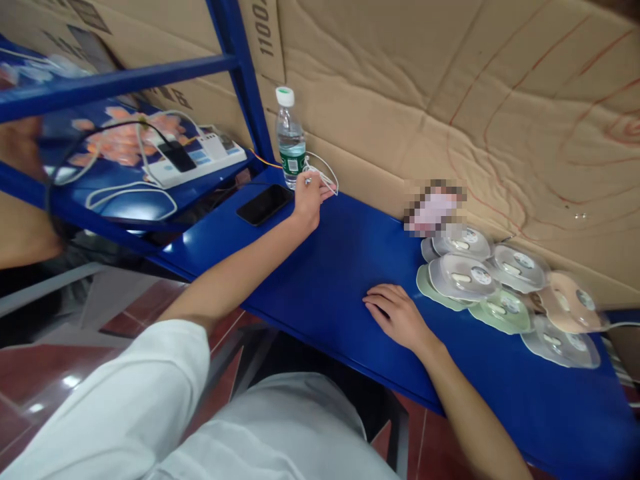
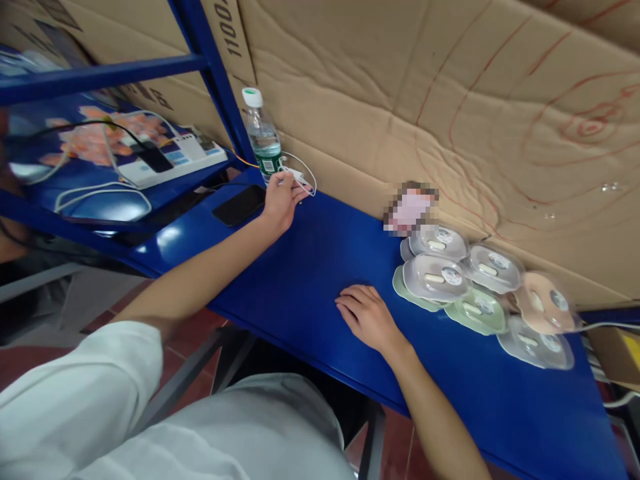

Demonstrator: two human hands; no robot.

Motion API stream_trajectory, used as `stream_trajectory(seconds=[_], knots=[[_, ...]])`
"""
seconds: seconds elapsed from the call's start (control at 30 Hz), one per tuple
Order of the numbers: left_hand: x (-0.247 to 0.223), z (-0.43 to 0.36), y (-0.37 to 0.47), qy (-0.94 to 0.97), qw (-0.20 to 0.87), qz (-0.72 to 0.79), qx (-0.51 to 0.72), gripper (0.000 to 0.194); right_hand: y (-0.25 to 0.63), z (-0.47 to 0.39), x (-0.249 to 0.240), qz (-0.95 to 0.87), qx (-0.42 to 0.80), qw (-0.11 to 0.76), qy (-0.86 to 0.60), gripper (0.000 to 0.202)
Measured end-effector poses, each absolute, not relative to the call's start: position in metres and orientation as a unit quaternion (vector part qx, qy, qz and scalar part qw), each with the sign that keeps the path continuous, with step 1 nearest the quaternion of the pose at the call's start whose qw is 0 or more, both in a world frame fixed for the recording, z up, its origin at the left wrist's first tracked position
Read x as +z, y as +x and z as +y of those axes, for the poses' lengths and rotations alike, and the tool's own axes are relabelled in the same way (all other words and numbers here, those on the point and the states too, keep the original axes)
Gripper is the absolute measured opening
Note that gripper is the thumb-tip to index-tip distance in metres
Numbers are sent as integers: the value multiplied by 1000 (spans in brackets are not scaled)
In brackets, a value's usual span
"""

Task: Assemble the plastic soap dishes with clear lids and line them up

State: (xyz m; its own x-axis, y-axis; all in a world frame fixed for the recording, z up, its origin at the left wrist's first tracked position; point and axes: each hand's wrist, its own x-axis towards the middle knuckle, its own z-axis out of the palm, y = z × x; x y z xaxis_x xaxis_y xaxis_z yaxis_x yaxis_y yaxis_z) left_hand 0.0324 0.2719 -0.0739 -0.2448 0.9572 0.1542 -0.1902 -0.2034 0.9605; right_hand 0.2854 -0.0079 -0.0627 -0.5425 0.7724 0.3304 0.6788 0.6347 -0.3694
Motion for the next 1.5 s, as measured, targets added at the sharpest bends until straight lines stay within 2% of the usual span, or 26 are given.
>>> stream_trajectory(seconds=[0.2,0.33,0.4,0.5,0.6,0.7,0.8,0.93,1.07,1.4,1.5], knots=[[-53,296,49,384,461,446,664,24,283,-6,-61,-870,109,238,-419,19],[-65,299,49,449,447,483,604,53,283,-6,-60,-867,116,242,-420,18],[-73,296,45,522,393,493,574,64,283,-6,-61,-866,121,242,-420,18],[-72,286,37,657,243,488,521,78,285,-6,-63,-865,126,241,-422,19],[-59,264,32,752,118,503,409,88,286,-7,-65,-864,128,242,-423,20],[-46,236,26,784,30,545,296,84,285,-7,-65,-865,130,240,-421,20],[-44,215,21,795,-40,556,239,79,285,-7,-65,-865,126,242,-422,20],[-50,218,24,879,-106,425,189,60,284,-6,-65,-864,119,241,-425,22],[-51,243,43,924,-76,344,149,50,282,-4,-62,-861,121,239,-433,21],[-63,238,42,886,-2,422,191,31,286,-4,-62,-859,133,221,-441,23],[-56,244,33,834,82,458,298,20,285,-4,-62,-860,131,222,-440,23]])
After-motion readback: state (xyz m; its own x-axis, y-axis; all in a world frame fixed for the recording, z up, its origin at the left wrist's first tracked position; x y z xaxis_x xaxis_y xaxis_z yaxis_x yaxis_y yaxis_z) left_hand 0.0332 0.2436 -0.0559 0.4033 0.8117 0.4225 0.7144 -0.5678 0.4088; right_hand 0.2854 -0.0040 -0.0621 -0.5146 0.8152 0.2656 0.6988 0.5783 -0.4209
